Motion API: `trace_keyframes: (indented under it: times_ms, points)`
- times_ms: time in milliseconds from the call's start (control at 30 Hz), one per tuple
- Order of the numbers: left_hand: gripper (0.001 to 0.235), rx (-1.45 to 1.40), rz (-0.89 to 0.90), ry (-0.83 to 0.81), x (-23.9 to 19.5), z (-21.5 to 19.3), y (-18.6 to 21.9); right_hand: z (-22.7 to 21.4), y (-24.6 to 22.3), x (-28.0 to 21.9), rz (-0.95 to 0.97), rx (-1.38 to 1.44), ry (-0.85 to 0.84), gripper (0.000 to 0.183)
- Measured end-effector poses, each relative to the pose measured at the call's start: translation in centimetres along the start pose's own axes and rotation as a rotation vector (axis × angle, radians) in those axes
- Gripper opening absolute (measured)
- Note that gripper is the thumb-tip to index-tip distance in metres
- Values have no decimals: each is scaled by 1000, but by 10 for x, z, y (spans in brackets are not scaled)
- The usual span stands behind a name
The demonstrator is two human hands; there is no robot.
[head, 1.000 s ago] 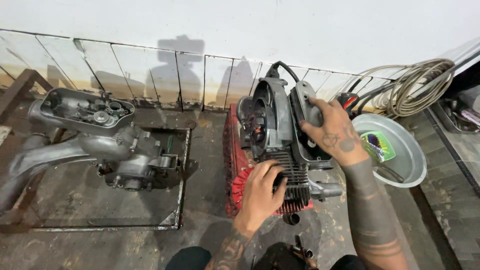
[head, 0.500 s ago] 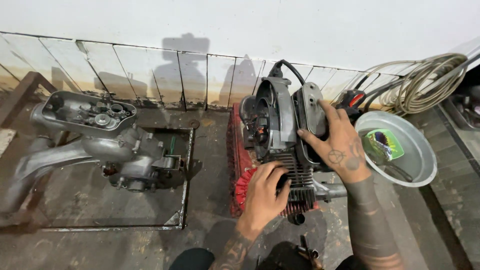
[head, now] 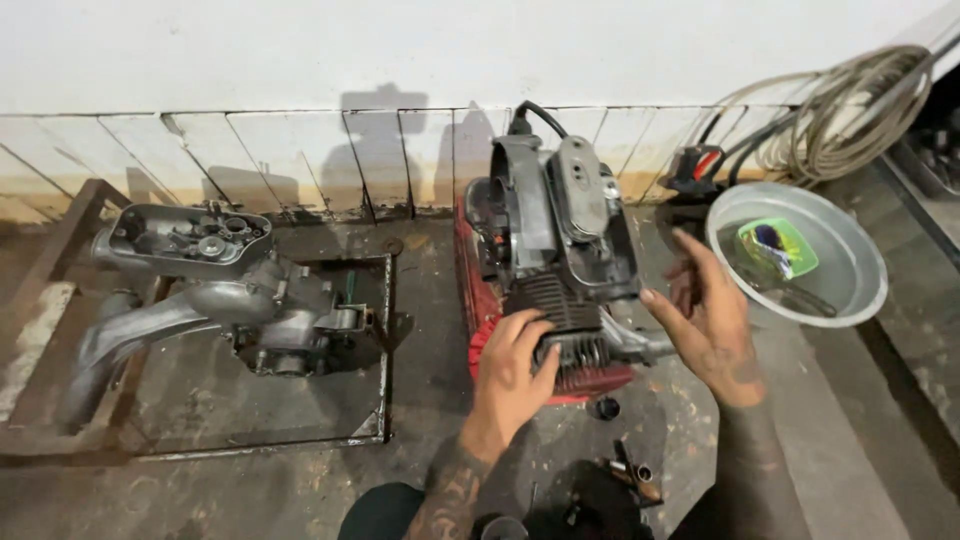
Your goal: The person sits on the workshop floor and scrapes the gasket surface of a metal engine side cover with a handheld scraper, working the edges and face of the part. They then set the cover on the engine, use a screwdriver-like tool on the engine's upper crankcase area, and handle small fasteners and parts from the floor.
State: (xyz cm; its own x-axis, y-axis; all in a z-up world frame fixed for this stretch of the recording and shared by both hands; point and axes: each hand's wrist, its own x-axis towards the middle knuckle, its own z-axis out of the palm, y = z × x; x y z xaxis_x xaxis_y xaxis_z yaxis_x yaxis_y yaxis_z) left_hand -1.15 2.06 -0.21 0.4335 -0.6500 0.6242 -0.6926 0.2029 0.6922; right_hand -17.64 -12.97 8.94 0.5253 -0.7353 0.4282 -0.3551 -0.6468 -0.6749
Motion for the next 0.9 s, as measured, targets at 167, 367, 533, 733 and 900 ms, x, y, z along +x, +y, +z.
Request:
trace_keyframes:
  times_ms: [167, 367, 533, 733, 900]
  points:
    - [23, 83, 35, -76, -12, 14, 4, -11, 66, -72, 108, 417, 32, 62]
    - [24, 82, 251, -188, -50, 48, 69, 0, 91, -136, 116, 562, 150, 39]
    - [27, -96, 414, -294, -124, 92, 85, 16, 83, -147, 157, 863, 270, 30]
    - [29, -208, 376, -245, -160, 92, 127, 26, 90, -157, 304, 1130, 400, 19]
    - [32, -253, 317, -242, -187, 99, 144, 19, 99, -191, 402, 1247, 440, 11]
